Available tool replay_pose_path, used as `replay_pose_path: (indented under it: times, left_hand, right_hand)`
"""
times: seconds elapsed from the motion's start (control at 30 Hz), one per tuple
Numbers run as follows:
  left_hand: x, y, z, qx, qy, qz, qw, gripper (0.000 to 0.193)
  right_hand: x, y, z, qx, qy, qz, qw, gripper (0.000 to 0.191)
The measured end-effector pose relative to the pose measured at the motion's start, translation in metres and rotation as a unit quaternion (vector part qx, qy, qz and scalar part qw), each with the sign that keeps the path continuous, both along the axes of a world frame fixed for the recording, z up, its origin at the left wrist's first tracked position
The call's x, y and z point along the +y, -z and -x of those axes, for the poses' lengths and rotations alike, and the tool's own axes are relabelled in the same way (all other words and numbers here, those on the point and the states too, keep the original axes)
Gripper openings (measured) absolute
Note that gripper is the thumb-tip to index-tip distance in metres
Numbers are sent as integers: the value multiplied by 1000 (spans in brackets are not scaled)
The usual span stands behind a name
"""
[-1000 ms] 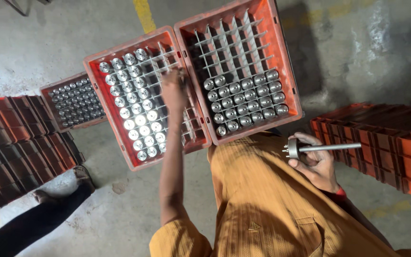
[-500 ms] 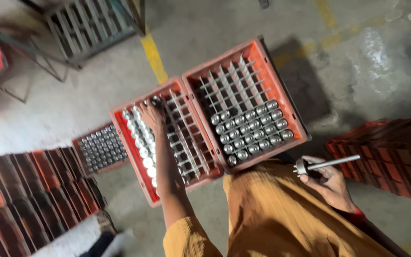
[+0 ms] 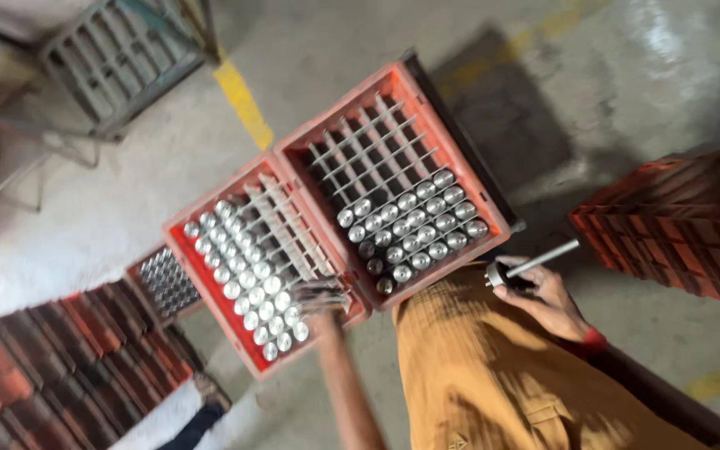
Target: The person picks small knurled metal caps one at a time from red divided trays and presses each onto a steel shaft held in the other hand, building a stack of parts on the shaft. The trays sit on the floor beside them, and they work through the tray compartments repeatedly.
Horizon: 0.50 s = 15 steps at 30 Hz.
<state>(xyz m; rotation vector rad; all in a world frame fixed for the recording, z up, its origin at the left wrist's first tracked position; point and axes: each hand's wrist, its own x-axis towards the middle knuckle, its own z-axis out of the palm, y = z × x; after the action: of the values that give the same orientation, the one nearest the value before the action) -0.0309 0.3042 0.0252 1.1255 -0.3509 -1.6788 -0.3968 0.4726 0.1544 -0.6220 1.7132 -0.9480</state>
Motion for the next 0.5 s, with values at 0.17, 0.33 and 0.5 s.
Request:
replay_pose_path:
  times: [0.17, 0.33, 0.5]
  left_hand:
    - [109, -19, 123, -352, 195, 38, 915, 19]
    - [106, -96, 153, -500, 218, 183, 818, 30]
    - [81, -123, 188, -585, 291, 146, 743, 26]
  right_hand:
    - [-36, -7, 26, 82, -158, 108, 978, 55]
    - [-67, -38, 33, -67, -217, 100, 969, 57]
    - [-91, -70, 40, -59, -315, 124, 939, 55]
